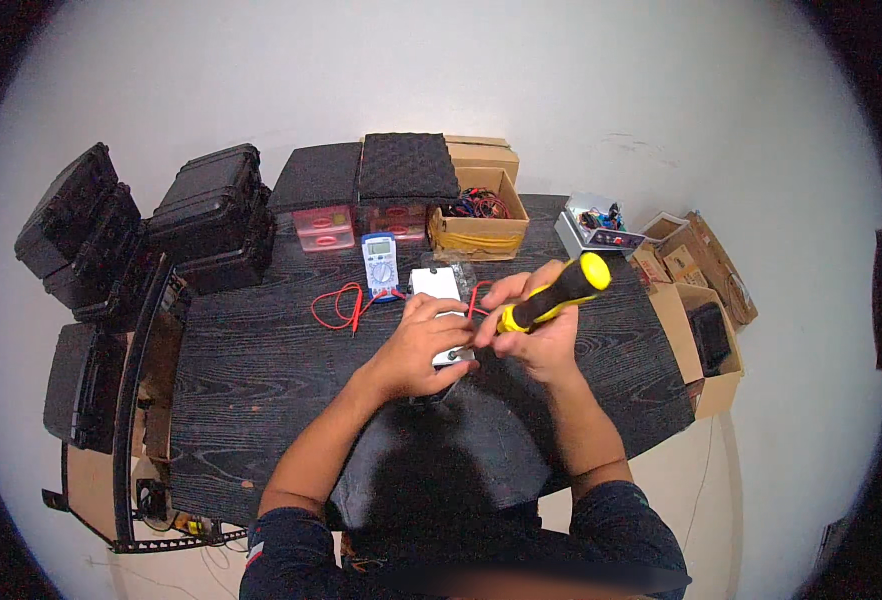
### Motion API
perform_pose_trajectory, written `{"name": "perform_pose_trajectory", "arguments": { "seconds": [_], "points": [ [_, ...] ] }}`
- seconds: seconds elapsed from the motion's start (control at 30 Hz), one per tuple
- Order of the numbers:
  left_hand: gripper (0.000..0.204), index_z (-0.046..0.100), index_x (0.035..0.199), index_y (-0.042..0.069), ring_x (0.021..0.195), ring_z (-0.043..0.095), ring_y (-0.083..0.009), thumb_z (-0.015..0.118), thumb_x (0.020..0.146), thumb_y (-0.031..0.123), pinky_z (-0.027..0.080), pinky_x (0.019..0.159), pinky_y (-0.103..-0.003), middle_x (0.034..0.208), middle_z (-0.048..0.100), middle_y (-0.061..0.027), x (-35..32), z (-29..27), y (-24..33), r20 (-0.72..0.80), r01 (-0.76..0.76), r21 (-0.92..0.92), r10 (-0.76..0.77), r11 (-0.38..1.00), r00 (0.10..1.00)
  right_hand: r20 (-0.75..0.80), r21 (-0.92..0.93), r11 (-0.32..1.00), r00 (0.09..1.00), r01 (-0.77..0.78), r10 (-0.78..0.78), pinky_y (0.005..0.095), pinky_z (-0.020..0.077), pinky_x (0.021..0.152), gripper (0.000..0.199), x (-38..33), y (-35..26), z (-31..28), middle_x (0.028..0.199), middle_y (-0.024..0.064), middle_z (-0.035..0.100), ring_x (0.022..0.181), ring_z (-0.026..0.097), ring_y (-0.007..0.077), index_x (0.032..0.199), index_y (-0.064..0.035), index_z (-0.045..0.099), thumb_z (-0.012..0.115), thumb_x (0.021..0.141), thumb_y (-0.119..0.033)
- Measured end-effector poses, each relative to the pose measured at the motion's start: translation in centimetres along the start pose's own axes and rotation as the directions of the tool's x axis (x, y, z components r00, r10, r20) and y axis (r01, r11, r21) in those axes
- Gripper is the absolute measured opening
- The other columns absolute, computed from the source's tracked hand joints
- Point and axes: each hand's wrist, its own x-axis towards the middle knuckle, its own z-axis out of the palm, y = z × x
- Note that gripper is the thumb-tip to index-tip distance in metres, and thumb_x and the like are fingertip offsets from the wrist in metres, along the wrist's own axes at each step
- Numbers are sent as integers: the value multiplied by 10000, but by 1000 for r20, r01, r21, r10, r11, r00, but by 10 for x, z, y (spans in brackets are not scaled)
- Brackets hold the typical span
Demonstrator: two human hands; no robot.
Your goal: Testing a circuit board with a multimeter and then assembling it into a protective white case and placing it in a foam-lined carrying case.
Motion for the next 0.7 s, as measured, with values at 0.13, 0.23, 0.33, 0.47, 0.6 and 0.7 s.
{"name": "perform_pose_trajectory", "arguments": {
  "seconds": [0.13,0.23,0.33,0.47,0.6,0.7],
  "points": [
    [303,736,1042,90,1239,577,-297,817,812,270,382,1035,-511,1108,709,-65,-1,-1,1,5,8,8,-8,1000,1000,7,311,937,986,-159,165,315,601,736,502,2,-7,2,1174,223,677,927,729,232,1319,29,510,768,935,-167],
    [305,738,1051,90,1243,576,-296,815,812,262,381,1037,-513,1109,710,-65,-1,-1,0,11,18,-2,-18,1000,1000,-39,215,955,976,-203,216,317,598,733,470,1,-12,6,1187,220,677,928,727,236,1302,57,547,756,944,-164],
    [315,739,1065,88,1246,573,-293,812,814,264,379,1040,-516,1107,711,-67,0,1,0,9,9,-15,-9,1000,1000,-59,30,980,978,-199,200,312,603,713,465,0,-15,8,1189,230,674,878,737,243,1279,46,544,783,914,-118],
    [335,740,1086,86,1259,564,-290,802,815,272,369,1053,-518,1124,708,-72,0,1,0,28,13,-16,-12,1000,1000,-29,30,999,999,-28,29,300,595,704,404,0,-3,6,1171,225,678,837,728,217,1209,-11,516,777,924,-131],
    [345,740,1100,89,1274,556,-290,794,806,262,362,1060,-518,1160,703,-76,1,-2,3,63,84,-41,-82,996,995,-29,191,959,976,-208,217,309,577,636,501,-5,-10,6,1225,266,657,913,740,287,1295,8,533,754,949,-279],
    [344,740,1099,92,1283,549,-289,794,804,261,358,1061,-516,1182,698,-79,0,0,1,47,63,-35,-62,997,997,-113,111,968,965,-223,235,308,582,716,376,-1,-20,20,1191,173,705,873,705,167,1245,44,585,744,933,-92]
  ]
}}
